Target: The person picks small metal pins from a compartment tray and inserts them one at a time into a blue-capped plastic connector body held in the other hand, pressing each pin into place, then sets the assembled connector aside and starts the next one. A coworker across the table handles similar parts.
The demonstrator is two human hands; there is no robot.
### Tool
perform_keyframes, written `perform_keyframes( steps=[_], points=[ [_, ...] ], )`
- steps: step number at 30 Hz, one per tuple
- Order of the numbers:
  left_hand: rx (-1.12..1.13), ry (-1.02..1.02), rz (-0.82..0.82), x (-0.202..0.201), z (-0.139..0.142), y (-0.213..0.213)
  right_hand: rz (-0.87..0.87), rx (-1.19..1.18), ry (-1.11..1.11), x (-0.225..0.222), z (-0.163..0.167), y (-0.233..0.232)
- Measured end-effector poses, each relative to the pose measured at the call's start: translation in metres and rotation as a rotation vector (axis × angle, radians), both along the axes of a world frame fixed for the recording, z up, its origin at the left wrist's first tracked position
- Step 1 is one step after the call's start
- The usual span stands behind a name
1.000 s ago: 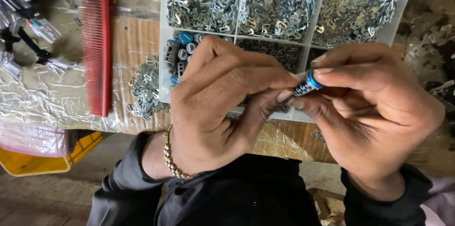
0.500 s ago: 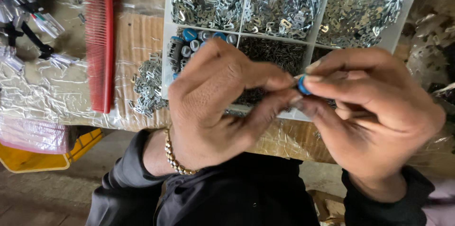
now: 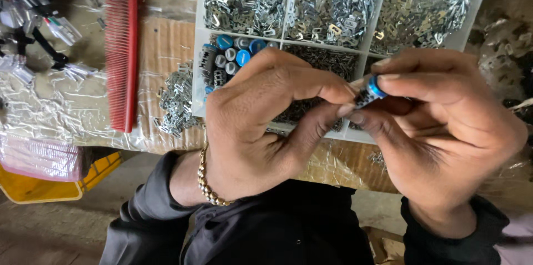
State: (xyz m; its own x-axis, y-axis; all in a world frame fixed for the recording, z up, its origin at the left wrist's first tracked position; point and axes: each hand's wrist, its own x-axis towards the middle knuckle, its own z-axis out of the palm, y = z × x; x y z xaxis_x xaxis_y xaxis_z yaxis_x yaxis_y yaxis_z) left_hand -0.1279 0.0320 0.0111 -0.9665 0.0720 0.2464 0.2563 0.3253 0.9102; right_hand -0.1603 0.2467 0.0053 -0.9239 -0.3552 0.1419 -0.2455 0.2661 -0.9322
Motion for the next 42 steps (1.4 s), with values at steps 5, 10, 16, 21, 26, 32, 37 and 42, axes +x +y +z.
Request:
perform_keyframes(
  steps=[5,10,16,21,26,32,37,42],
  points=[
    [0.069,-0.051,0.007,0.000,-0.001,0.002,-0.023,0.028,-0.016,0.003,-0.002,0.003],
    [0.086,-0.087,0.014,0.001,-0.001,0.002,0.034,0.028,0.085,0.001,-0.007,0.007],
    [0.022,-0.051,0.008,0.000,0.001,0.004,0.041,0.072,0.161,0.001,-0.006,0.002],
    [0.180,-0.119,0.006,-0.001,-0.003,0.006,0.029,0.027,0.148,-0.002,-0.006,0.001],
    [0.183,-0.139,-0.004,0.001,-0.002,0.003,0.025,-0.016,0.155,0.002,-0.012,0.004],
    [0.307,-0.305,-0.181,-0.018,0.015,-0.007,0.096,-0.138,0.199,-0.002,-0.021,0.001],
    [-0.556,0.338,-0.011,-0.025,0.021,-0.004,-0.051,-0.462,-0.019,0.009,-0.020,0.017],
    [-0.772,0.252,-0.756,-0.013,0.049,0.013,-0.191,-0.653,-0.052,0.096,-0.002,0.069]
  ],
)
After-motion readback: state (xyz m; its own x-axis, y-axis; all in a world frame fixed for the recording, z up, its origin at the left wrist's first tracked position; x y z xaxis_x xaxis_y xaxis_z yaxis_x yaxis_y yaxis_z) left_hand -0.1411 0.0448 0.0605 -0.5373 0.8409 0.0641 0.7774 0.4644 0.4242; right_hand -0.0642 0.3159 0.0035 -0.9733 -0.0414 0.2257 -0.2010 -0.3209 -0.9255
